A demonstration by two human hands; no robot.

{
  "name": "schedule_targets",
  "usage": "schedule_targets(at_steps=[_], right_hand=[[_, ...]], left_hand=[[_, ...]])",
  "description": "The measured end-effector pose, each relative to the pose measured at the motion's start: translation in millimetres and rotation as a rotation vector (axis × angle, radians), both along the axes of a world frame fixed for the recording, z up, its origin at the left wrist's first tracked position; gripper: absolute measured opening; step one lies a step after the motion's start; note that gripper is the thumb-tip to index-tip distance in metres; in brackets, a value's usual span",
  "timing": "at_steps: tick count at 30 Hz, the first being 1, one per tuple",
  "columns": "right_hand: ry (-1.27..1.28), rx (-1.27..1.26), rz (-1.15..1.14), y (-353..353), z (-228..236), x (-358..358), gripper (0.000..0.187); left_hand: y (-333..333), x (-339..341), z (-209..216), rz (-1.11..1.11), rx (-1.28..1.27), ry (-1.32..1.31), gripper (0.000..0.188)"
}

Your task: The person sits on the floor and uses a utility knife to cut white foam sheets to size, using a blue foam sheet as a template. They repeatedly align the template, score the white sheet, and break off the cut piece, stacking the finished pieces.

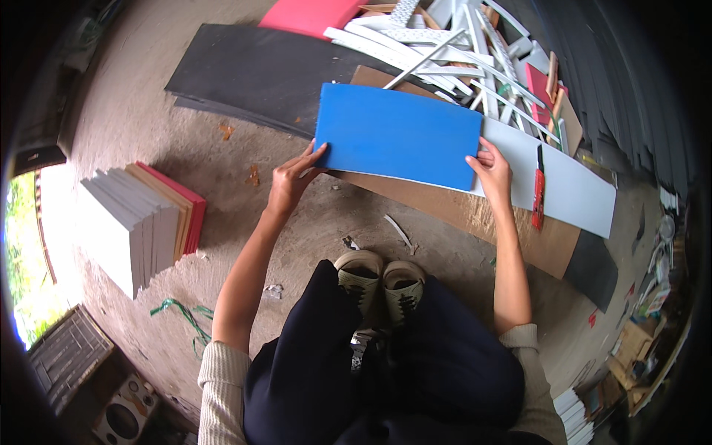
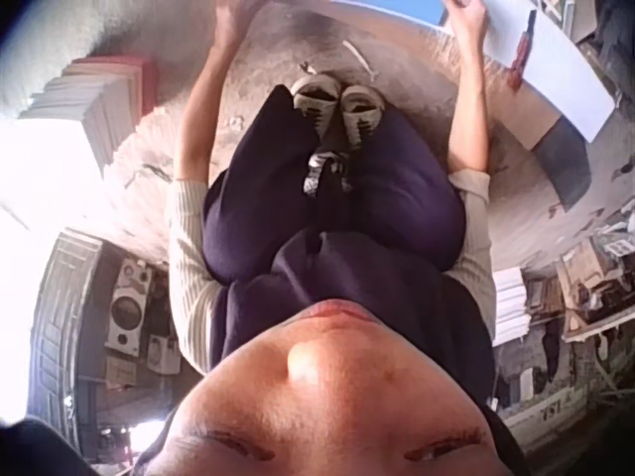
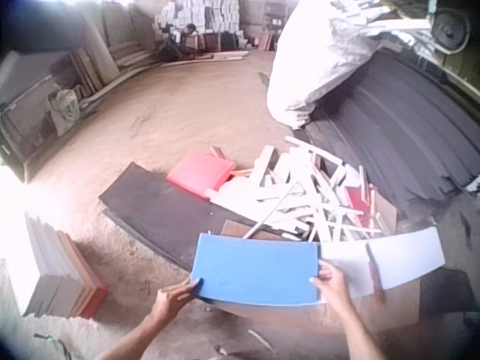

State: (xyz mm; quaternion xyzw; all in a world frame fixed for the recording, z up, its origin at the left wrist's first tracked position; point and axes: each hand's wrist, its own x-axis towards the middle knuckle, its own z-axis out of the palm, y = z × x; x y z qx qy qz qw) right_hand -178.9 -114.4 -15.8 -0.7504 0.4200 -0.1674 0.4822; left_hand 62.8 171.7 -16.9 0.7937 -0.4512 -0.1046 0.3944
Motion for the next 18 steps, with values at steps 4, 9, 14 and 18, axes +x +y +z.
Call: schedule_targets(at_steps=[4,9,14,18], right_hand=[[0.025,0.017,-0.017,-3.0,2.4,-2.2,0.051],[0.017,0.03,-0.006,-0.5,5.4,0.1,0.05],[0.05,-0.012,0.003,0.1,5.1,-0.3,0.05],[0.095,-0.052,0.014,2.6,6.0,5.7,0.049]], left_hand=[[-2.7,-4.6,-0.7,0.008,0.003,-0.049,0.049],[0.5,-3.6,-6.5,0.018,0.001,-0.085,0.05],[1.5,-7.4,-4.9,0.013,0.039,-0.125,0.051],[2.2,-7.6,-0.3,0.018,0.047,-0.192,0.051]])
